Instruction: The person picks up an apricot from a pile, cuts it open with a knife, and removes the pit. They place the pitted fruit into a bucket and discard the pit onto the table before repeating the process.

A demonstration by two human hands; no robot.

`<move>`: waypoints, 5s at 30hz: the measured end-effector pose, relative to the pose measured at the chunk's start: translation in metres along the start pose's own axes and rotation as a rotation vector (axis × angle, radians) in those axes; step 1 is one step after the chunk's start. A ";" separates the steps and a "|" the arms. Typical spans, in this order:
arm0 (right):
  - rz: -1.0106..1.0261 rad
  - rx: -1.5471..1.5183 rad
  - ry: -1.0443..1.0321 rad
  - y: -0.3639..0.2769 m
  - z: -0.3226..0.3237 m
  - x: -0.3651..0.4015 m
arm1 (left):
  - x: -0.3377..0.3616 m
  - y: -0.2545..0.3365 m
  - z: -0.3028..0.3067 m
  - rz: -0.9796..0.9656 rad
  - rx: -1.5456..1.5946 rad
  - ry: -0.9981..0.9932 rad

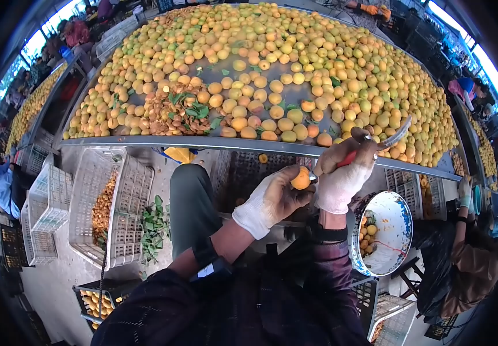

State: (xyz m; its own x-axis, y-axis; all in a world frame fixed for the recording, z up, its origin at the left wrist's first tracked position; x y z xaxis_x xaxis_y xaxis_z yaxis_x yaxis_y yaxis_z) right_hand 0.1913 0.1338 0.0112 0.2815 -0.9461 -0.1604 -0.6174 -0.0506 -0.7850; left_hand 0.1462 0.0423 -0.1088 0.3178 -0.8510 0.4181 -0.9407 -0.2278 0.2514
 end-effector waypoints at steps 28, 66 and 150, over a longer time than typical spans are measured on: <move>-0.146 -0.026 0.007 0.061 0.002 -0.017 | -0.024 0.039 0.043 -0.237 -0.209 0.439; -0.479 -0.344 -0.078 0.101 -0.019 -0.009 | -0.007 0.053 0.024 -0.206 0.058 0.305; 0.180 0.968 -0.400 -0.005 0.022 0.048 | 0.020 0.050 -0.039 -0.415 -0.284 -0.078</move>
State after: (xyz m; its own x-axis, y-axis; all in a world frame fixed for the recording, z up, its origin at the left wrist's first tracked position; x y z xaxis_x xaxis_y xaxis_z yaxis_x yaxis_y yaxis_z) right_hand 0.2235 0.0956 -0.0059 0.5736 -0.7315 -0.3686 0.1238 0.5223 -0.8438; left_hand 0.1105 0.0330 -0.0537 0.6376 -0.7517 0.1689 -0.6644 -0.4254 0.6145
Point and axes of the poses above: each hand's wrist, its own x-axis away from the middle knuckle, its own z-axis out of the back of the hand, y = z × x, the point moved 7 cm from there along -x, towards the middle knuckle, and after that the axes turned 9 degrees about y, right-handed, at the moved point
